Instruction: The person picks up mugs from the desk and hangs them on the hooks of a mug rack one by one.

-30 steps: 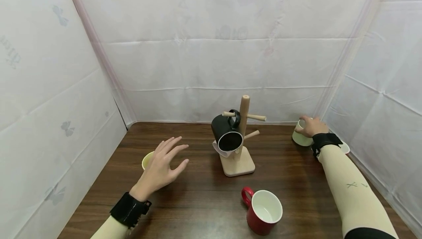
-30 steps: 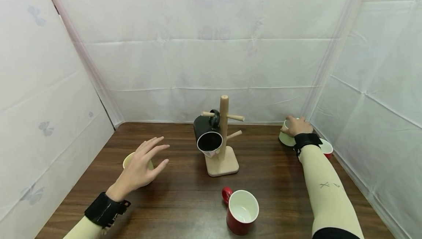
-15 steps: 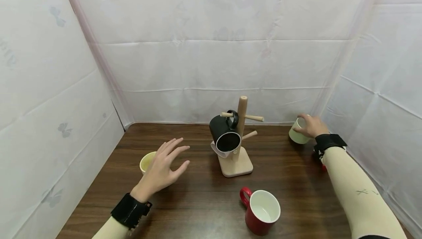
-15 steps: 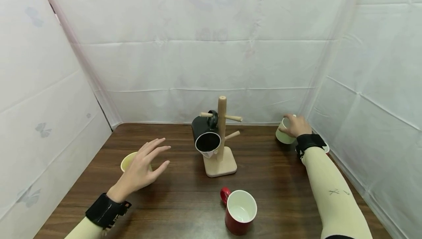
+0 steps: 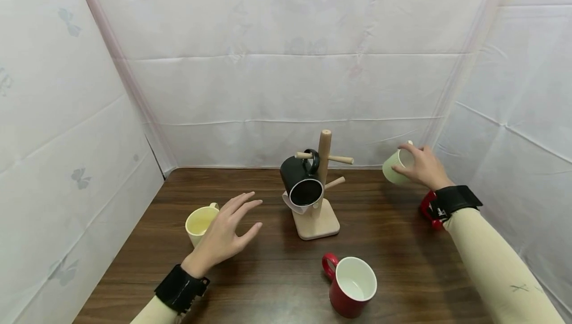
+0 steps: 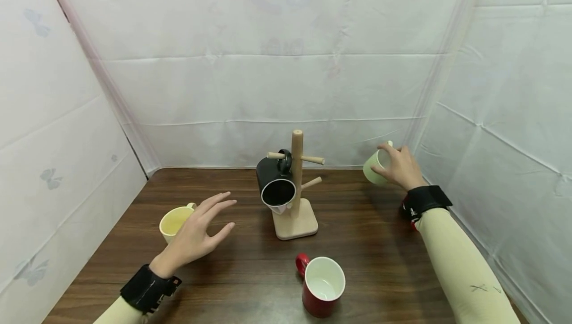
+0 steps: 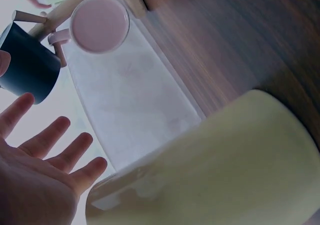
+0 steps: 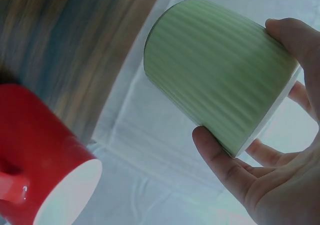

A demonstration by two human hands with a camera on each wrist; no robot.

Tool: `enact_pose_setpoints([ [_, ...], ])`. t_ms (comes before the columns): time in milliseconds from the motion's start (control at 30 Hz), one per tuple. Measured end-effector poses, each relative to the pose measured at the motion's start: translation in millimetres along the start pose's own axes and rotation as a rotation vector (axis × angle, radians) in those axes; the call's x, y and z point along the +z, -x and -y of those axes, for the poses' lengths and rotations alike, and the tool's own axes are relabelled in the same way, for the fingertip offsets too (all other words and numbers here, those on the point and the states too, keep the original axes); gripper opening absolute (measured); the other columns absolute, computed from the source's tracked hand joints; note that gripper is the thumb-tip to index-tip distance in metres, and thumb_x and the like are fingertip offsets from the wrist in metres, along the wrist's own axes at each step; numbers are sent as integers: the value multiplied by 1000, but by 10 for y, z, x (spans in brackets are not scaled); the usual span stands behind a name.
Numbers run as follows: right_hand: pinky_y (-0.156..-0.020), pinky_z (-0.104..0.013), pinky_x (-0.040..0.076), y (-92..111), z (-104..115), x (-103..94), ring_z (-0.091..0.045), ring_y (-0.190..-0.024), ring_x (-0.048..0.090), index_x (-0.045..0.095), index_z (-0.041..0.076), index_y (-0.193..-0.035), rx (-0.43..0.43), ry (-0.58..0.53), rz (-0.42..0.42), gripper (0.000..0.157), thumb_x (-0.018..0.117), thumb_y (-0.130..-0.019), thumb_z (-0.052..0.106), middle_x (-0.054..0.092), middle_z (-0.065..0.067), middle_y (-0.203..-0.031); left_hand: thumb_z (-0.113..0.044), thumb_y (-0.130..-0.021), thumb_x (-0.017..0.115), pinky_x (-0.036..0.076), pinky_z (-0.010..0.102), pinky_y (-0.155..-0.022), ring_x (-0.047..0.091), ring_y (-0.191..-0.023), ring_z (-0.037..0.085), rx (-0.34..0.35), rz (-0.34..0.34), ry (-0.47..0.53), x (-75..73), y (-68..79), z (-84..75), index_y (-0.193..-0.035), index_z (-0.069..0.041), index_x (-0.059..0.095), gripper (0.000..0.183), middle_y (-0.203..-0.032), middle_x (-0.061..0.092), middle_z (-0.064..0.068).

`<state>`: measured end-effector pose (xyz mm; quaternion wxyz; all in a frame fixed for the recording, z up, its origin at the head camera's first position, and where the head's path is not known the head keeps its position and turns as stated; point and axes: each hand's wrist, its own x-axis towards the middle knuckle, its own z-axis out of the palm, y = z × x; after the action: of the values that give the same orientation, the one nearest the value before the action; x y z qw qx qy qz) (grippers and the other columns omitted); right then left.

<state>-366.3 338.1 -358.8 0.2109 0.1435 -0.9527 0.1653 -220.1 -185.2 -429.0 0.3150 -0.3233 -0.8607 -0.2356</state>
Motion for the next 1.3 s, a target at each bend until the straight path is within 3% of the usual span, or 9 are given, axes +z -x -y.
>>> enact_pose_setpoints([
  [233, -67, -58, 41, 117, 176, -93, -38, -100, 43, 56, 17, -121, -88, -84, -134, 59, 77, -71, 39, 47, -24, -106, -38, -87, 61, 41, 47, -95, 40, -124, 24, -15, 32, 82, 54, -6, -103, -135, -23, 46, 53, -141, 40, 1],
  [500, -69, -51, 39, 321, 384, -154, -30, -101, 44, 59, 18, -119, -174, -196, -309, 60, 82, -66, 31, 51, -14, -111, -37, -88, 60, 39, 46, -97, 35, -128, 20, -24, 53, 150, 83, -39, -204, -143, -22, 34, 63, -145, 34, 0],
  [600, -69, -50, 39, 433, 469, -180, -29, -103, 44, 59, 20, -121, -167, -216, -337, 62, 83, -65, 29, 50, -13, -112, -34, -87, 62, 39, 47, -98, 35, -128, 21, -8, 27, 182, 88, -64, -239, -144, -17, 32, 66, -145, 34, 2],
  [767, -67, -33, 36, 628, 660, -248, -22, -97, 43, 58, 21, -123, -189, -228, -378, 66, 84, -63, 25, 52, -9, -115, -30, -87, 62, 42, 46, -94, 43, -121, 22, -11, -14, 248, 92, -107, -316, -145, -15, 28, 69, -145, 35, 2],
  [967, -66, -11, 43, 852, 1049, -438, -25, -97, 46, 58, 8, -121, -265, -328, -393, 67, 84, -59, 6, 49, -15, -118, -30, -86, 64, 42, 45, -94, 45, -119, 20, -15, -34, 315, 91, -170, -418, -146, -15, 27, 71, -146, 33, 2],
  [1067, -66, -11, 47, 949, 1222, -533, -25, -99, 47, 57, 2, -119, -302, -380, -390, 69, 83, -55, -3, 47, -19, -117, -29, -86, 64, 42, 43, -95, 46, -119, 20, 3, -40, 335, 97, -188, -473, -146, -14, 27, 72, -147, 32, 5],
  [1300, -77, -13, 46, 1076, 1374, -579, -22, -104, 47, 56, -2, -117, -401, -479, -380, 73, 82, -50, -8, 47, -19, -119, -26, -85, 64, 45, 44, -90, 48, -116, 21, 32, -77, 386, 28, -274, -676, -144, -10, 29, 71, -146, 34, 7],
])
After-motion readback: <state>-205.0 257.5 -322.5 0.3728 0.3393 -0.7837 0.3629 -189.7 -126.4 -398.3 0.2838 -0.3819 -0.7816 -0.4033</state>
